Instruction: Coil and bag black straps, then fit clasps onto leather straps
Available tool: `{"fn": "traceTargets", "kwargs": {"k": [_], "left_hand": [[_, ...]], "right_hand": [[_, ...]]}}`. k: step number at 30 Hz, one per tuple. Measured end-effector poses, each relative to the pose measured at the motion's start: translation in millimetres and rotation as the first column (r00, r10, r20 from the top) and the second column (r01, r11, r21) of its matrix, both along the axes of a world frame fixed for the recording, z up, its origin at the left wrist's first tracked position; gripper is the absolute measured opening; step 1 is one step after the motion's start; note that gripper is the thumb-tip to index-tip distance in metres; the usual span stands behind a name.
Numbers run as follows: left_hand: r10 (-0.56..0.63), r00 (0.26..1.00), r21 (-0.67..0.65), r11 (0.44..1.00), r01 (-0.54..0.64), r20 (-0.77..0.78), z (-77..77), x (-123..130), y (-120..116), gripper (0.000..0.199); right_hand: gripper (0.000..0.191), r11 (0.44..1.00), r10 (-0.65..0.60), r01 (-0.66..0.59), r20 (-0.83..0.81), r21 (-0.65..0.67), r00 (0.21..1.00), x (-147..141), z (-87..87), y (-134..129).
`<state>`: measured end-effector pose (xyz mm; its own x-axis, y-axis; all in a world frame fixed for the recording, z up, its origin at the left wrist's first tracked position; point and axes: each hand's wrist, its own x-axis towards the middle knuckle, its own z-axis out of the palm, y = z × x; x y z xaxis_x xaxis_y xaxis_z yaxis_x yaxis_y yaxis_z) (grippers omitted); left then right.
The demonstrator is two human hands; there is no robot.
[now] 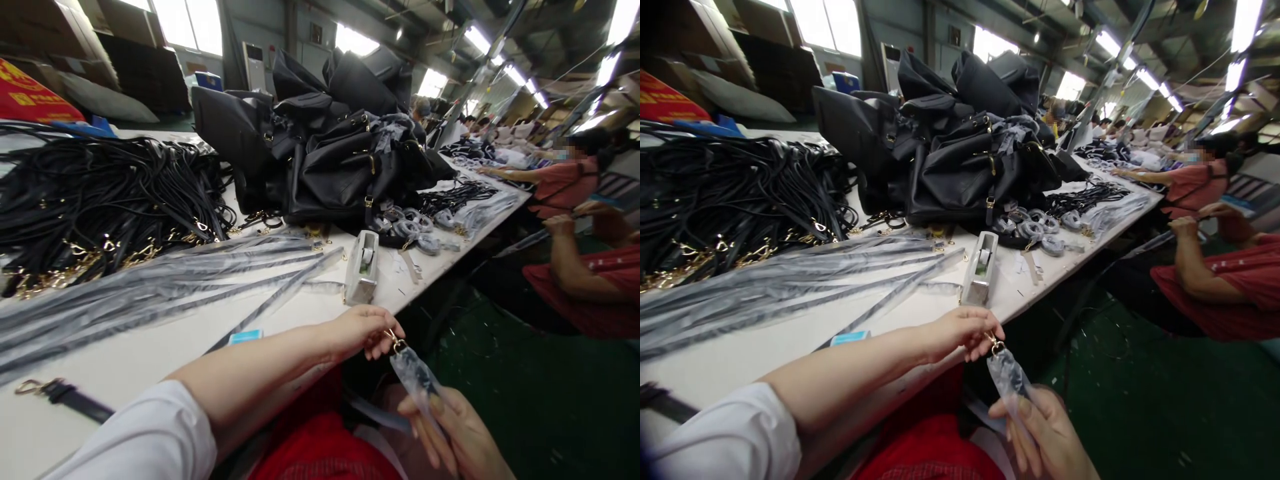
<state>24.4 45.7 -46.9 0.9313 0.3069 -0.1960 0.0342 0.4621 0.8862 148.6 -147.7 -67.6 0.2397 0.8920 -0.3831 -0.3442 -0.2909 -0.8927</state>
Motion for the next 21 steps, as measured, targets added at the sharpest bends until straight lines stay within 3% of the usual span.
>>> {"fn": "traceTargets", "kwargs": {"k": [2, 5, 7, 11, 15, 19, 21], "left_hand": [[0.006, 1.000, 0.069, 0.998, -0.005, -0.001, 1.5, -1.5, -0.8, 0.033], [0.025, 1.000, 0.143, 0.989, -0.024, -0.007, 1.5, -2.5, -1.6, 0.043], [0.027, 1.000, 0.165, 0.986, -0.027, 0.004, 2.8, -3.9, -1.1, 0.047], [0.039, 0.999, 0.184, 0.982, -0.045, 0.037, 11.6, -9.4, 1.7, 0.049], [0.017, 0.998, 0.210, 0.977, -0.030, 0.065, 22.1, -15.3, 8.9, 0.052], [-0.088, 0.995, 0.301, 0.951, 0.072, 0.039, 26.4, -21.0, 21.8, 0.057], [-0.199, 0.980, 0.407, 0.895, 0.183, -0.003, 24.1, -22.6, 26.2, 0.060]], "right_hand": [[0.039, 0.998, -0.059, 0.059, -0.023, 0.000, 0.998, -3.8, 4.7, 0.9], [0.042, 1.000, 0.014, -0.014, 0.024, 0.011, 1.000, -3.3, 6.2, 0.5], [0.049, 0.999, 0.026, -0.029, 0.099, 0.036, 0.995, -0.9, 4.2, 0.2], [0.055, 0.993, -0.099, 0.085, 0.185, 0.084, 0.978, 0.8, 2.0, 2.4], [0.056, 0.996, -0.058, 0.038, 0.245, 0.083, 0.968, 3.3, 4.5, 3.7], [0.055, 0.999, -0.026, 0.019, 0.264, 0.028, 0.964, 11.2, 4.7, 0.9], [0.051, 1.000, -0.014, 0.015, 0.278, 0.000, 0.961, 13.7, 4.0, 1.7]]}}
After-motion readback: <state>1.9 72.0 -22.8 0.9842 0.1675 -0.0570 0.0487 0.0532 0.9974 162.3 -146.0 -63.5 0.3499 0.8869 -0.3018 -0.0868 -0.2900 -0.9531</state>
